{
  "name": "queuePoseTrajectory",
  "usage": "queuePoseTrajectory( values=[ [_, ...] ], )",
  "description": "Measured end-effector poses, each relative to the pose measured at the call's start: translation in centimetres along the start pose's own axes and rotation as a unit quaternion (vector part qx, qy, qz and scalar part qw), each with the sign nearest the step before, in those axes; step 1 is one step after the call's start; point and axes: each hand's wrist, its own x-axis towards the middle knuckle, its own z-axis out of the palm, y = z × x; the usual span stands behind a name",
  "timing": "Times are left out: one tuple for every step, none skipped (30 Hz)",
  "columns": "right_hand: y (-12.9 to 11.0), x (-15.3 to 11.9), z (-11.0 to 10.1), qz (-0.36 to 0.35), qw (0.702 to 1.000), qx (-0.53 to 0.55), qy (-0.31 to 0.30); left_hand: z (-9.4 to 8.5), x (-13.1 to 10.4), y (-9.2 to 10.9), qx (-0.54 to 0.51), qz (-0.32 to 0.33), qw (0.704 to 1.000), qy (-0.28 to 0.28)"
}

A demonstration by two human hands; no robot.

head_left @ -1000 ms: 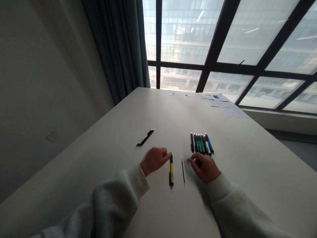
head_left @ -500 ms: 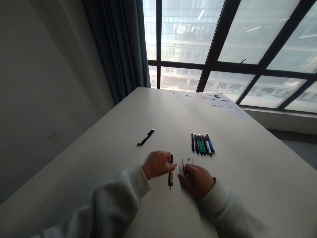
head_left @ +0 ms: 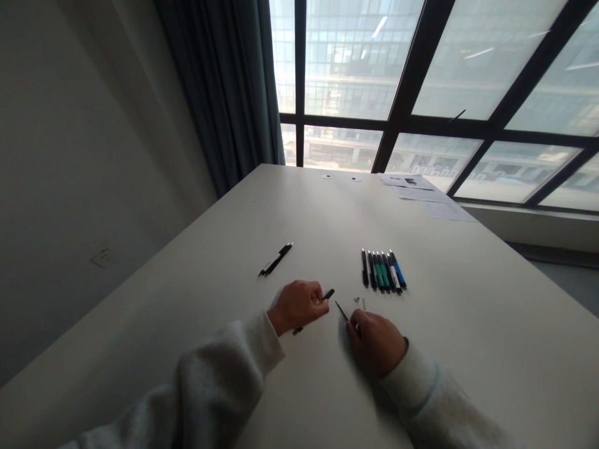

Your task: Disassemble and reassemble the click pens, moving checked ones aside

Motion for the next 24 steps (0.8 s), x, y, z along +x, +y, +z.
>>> queuePoseTrajectory(
  values=[
    [0.0, 0.1, 0.0, 0.004, 1.0, 0.003, -0.006, -0.1, 0.2, -0.1, -0.043, 0.0, 0.999, -0.002],
    [0.0, 0.1, 0.0, 0.009, 1.0, 0.005, -0.012, -0.2, 0.3, -0.3, -0.089, 0.0, 0.996, -0.005],
    [0.0, 0.2, 0.0, 0.013, 1.0, 0.008, -0.017, -0.3, 0.5, -0.4, -0.137, -0.001, 0.991, -0.01],
    [0.0, 0.2, 0.0, 0.017, 1.0, 0.011, -0.022, -0.4, 0.7, -0.6, -0.184, -0.002, 0.983, -0.015],
    [0.0, 0.3, -0.1, 0.02, 0.999, 0.013, -0.026, -0.5, 0.8, -0.7, -0.228, -0.005, 0.973, -0.022],
    [0.0, 0.3, -0.1, 0.021, 0.999, 0.014, -0.029, -0.6, 0.9, -0.8, -0.269, -0.008, 0.963, -0.03],
    [0.0, 0.4, 0.0, 0.022, 0.999, 0.015, -0.031, -0.6, 1.0, -0.9, -0.306, -0.012, 0.951, -0.039],
    [0.0, 0.4, 0.0, 0.023, 0.999, 0.014, -0.032, -0.6, 1.0, -1.0, -0.34, -0.016, 0.939, -0.049],
    [0.1, 0.4, 0.0, 0.023, 0.999, 0.012, -0.031, -0.6, 1.0, -1.0, -0.372, -0.019, 0.926, -0.059],
    [0.1, 0.5, 0.0, 0.022, 0.999, 0.01, -0.026, -0.6, 1.0, -1.0, -0.4, -0.02, 0.914, -0.067],
    [0.2, 0.5, 0.1, 0.018, 1.0, 0.01, -0.019, -0.6, 1.0, -1.0, -0.426, -0.02, 0.901, -0.075],
    [0.3, 0.5, 0.2, 0.011, 1.0, 0.01, -0.009, -0.6, 0.9, -0.9, -0.45, -0.019, 0.889, -0.083],
    [0.5, 0.5, 0.4, 0.002, 1.0, 0.012, 0.005, -0.6, 0.9, -0.8, -0.47, -0.017, 0.878, -0.092],
    [0.7, 0.5, 0.6, -0.009, 1.0, 0.016, 0.022, -0.6, 0.8, -0.6, -0.487, -0.015, 0.867, -0.102],
    [0.8, 0.6, 0.9, -0.02, 0.999, 0.02, 0.043, -0.7, 0.7, -0.5, -0.502, -0.013, 0.858, -0.112],
    [1.0, 0.6, 1.1, -0.031, 0.997, 0.027, 0.067, -0.7, 0.7, -0.4, -0.514, -0.011, 0.849, -0.122],
    [1.2, 0.7, 1.4, -0.043, 0.994, 0.038, 0.093, -0.8, 0.7, -0.4, -0.524, -0.01, 0.842, -0.132],
    [1.4, 0.8, 1.6, -0.057, 0.99, 0.053, 0.119, -0.8, 0.6, -0.3, -0.532, -0.01, 0.835, -0.141],
    [1.5, 0.8, 1.8, -0.073, 0.984, 0.073, 0.145, -0.9, 0.6, -0.3, -0.54, -0.011, 0.829, -0.148],
    [1.6, 0.8, 1.9, -0.087, 0.977, 0.094, 0.169, -0.9, 0.6, -0.3, -0.546, -0.012, 0.823, -0.156],
    [1.6, 0.9, 1.9, -0.097, 0.97, 0.117, 0.191, -0.8, 0.6, -0.4, -0.552, -0.014, 0.817, -0.163],
    [1.6, 0.8, 1.8, -0.099, 0.962, 0.14, 0.211, -0.8, 0.6, -0.5, -0.557, -0.017, 0.813, -0.169],
    [1.6, 0.8, 1.6, -0.093, 0.955, 0.161, 0.23, -0.8, 0.5, -0.6, -0.561, -0.019, 0.809, -0.176],
    [1.5, 0.7, 1.3, -0.079, 0.949, 0.183, 0.245, -0.7, 0.5, -0.7, -0.563, -0.021, 0.805, -0.184]
  ],
)
